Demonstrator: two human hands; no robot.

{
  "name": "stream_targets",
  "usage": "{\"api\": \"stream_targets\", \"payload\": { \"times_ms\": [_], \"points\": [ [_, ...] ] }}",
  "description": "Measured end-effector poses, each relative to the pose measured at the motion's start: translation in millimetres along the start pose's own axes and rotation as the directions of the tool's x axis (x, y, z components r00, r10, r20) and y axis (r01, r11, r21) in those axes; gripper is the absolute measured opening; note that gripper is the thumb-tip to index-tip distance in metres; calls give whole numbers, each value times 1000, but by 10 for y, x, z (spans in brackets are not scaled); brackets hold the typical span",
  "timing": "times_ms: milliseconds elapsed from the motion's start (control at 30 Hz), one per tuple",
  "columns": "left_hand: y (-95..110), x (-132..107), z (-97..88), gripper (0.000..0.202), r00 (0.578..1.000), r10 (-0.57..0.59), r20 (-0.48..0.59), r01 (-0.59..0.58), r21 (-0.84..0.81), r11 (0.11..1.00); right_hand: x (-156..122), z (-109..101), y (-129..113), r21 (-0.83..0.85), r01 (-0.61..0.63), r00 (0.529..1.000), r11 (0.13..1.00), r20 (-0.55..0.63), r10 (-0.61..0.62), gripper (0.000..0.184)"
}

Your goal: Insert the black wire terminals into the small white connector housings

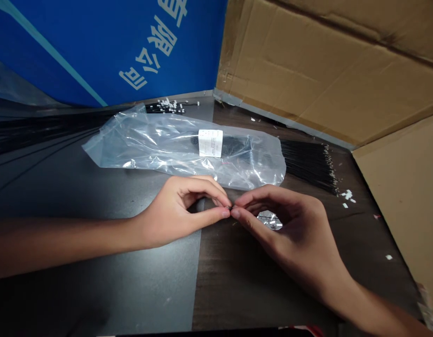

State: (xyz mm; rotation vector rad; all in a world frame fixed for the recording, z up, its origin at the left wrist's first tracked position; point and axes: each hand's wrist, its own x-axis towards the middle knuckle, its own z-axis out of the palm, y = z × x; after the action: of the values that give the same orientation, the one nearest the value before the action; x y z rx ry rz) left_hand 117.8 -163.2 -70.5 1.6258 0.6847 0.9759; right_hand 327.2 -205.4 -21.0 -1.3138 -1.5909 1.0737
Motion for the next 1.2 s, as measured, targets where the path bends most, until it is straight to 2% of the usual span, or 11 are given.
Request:
{"api": "stream_targets", "payload": {
  "times_ms": [300,467,600,967,1200],
  "points": [
    [-19,-10,-23,3,1000,-14,14,14,-27,1000,18,-27,-7,-2,-103,990,995,97,103,15],
    [16,6,-13,5,997,69,18,-70,35,997,54,-82,-20,22,-211,957,977,209,202,9],
    [39,1,-13,6,992,119,44,-123,103,987,75,-97,-39,33,-291,928,956,253,273,5],
    [42,-35,-15,8,974,221,44,-225,183,957,44,-88,-31,92,-345,903,934,303,304,8],
    [38,-43,-11,10,969,244,40,-246,220,944,36,-69,-27,62,-281,919,958,305,250,7]
  ]
}}
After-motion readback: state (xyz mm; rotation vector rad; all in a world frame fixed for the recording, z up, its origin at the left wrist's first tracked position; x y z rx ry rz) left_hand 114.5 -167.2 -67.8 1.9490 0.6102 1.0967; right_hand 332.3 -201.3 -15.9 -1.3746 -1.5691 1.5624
